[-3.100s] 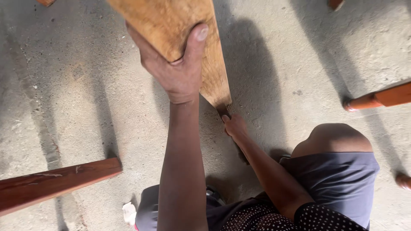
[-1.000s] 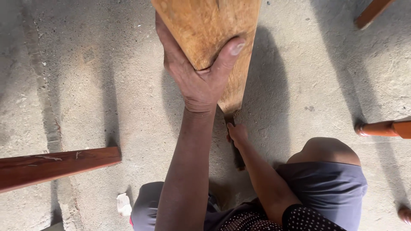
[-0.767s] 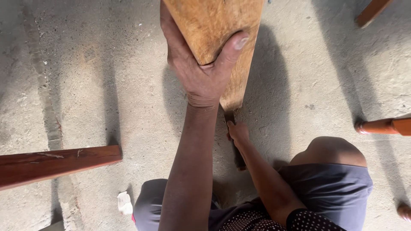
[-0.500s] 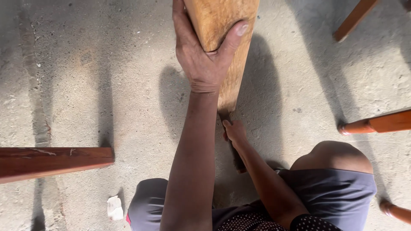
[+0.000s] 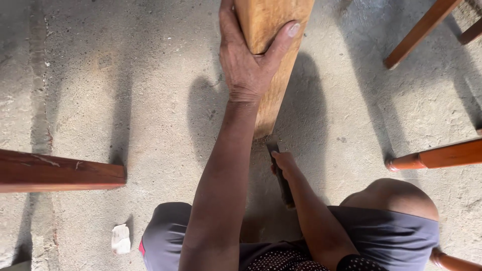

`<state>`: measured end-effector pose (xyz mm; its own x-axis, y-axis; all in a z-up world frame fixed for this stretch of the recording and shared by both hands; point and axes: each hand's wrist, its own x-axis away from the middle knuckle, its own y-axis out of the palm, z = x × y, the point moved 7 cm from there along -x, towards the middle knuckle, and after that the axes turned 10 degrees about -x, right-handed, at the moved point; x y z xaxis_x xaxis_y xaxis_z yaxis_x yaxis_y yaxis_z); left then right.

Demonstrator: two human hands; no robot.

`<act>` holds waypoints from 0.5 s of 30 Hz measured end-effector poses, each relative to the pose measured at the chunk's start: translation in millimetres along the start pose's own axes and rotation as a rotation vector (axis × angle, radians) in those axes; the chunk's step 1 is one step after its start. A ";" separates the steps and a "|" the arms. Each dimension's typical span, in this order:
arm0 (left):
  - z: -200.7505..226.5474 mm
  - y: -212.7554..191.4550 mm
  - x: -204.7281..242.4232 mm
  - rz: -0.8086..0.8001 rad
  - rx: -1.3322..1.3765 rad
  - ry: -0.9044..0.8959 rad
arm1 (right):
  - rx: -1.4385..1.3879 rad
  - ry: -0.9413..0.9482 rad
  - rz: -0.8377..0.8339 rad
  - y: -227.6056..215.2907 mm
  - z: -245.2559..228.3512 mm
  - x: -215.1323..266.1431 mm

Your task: The person scrapes a wooden table leg using a hand tool in a workshop.

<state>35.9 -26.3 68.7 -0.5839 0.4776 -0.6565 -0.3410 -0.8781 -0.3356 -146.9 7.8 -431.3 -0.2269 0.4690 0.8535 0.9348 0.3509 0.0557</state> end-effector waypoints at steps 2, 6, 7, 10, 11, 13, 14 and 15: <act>-9.5 8.4 0.5 -0.004 0.040 0.028 | -0.031 0.003 0.016 4.7 4.6 -7.8; -19.0 20.7 -2.4 0.007 0.228 0.080 | 0.054 0.016 0.091 15.3 -13.4 7.4; -15.1 19.4 -3.0 -0.006 0.224 0.082 | 0.043 0.025 0.087 17.2 -17.0 8.7; -12.1 13.4 -1.8 -0.015 0.248 0.046 | 0.269 -0.016 0.100 21.1 -35.3 13.2; -14.0 11.7 2.5 -0.019 0.197 0.036 | 0.349 -0.051 0.095 22.5 -41.9 15.8; -19.9 10.2 9.0 -0.030 0.142 0.024 | 0.426 -0.079 0.087 25.7 -47.4 20.7; -22.6 9.3 11.2 -0.024 0.110 0.035 | 0.446 -0.075 0.087 27.4 -46.7 23.3; -24.1 9.0 12.5 -0.010 0.086 0.052 | 0.468 -0.081 0.091 26.7 -50.8 24.1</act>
<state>43.3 -28.9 41.1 -0.5421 0.4822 -0.6882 -0.4101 -0.8666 -0.2843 -113.5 -12.7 -382.9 -0.1880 0.5699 0.7999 0.7328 0.6237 -0.2722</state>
